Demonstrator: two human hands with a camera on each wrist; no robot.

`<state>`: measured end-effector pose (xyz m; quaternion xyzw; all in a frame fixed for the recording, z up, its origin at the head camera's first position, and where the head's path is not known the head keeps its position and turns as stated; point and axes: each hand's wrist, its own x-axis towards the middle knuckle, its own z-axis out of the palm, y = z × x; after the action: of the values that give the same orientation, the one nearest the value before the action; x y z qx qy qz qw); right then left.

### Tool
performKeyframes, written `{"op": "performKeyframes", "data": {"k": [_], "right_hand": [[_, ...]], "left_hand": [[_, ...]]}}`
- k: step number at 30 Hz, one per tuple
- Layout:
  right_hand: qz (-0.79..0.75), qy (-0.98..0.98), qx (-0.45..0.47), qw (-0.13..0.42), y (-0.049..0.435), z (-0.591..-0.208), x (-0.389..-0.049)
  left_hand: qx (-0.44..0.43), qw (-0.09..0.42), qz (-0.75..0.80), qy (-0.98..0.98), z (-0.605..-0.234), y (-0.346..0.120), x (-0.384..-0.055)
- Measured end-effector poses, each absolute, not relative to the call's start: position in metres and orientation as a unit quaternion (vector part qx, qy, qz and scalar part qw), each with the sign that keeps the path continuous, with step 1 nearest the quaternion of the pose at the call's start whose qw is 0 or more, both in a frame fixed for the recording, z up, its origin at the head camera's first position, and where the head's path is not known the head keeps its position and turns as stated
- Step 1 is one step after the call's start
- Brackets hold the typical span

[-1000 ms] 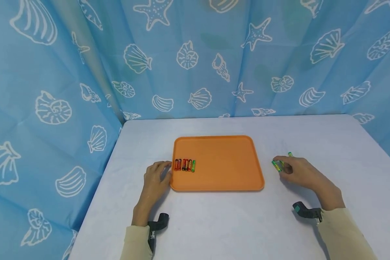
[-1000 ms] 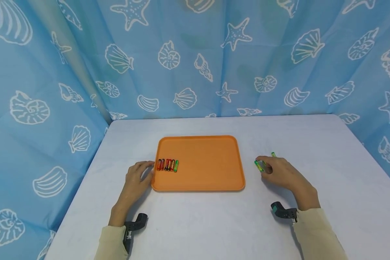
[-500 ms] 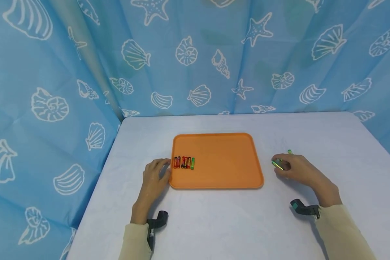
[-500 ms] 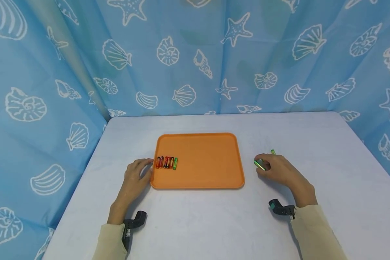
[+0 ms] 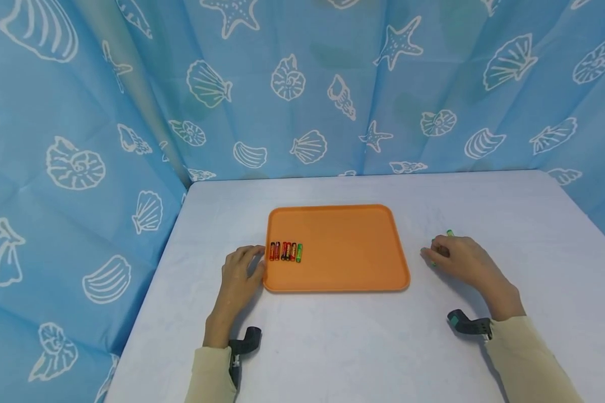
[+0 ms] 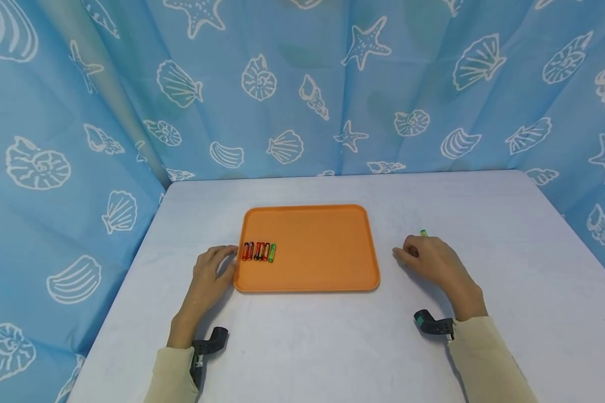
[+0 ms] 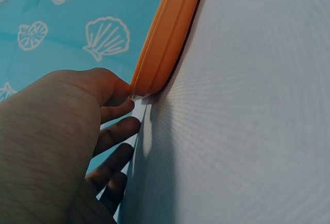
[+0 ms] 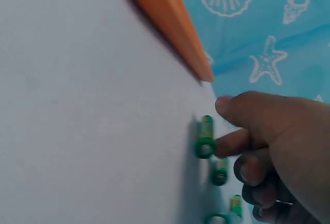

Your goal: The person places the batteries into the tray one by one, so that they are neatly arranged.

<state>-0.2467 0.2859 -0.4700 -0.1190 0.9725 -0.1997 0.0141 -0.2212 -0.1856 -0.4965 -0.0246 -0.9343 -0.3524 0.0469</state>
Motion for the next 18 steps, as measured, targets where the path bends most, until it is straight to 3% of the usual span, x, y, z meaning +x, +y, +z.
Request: {"op": "performKeyframes", "data": {"k": [9,18], "right_hand": [[-0.225,0.956,-0.18,0.051,0.298,-0.464,-0.245],[-0.213,0.958,-0.179,0.068,0.301,-0.469,-0.246]], "left_hand": [[-0.03,0.054,-0.353,-0.934,-0.497,-0.186,-0.223],[-0.017,0.04,-0.353,-0.934,-0.497,-0.185,-0.222]]}}
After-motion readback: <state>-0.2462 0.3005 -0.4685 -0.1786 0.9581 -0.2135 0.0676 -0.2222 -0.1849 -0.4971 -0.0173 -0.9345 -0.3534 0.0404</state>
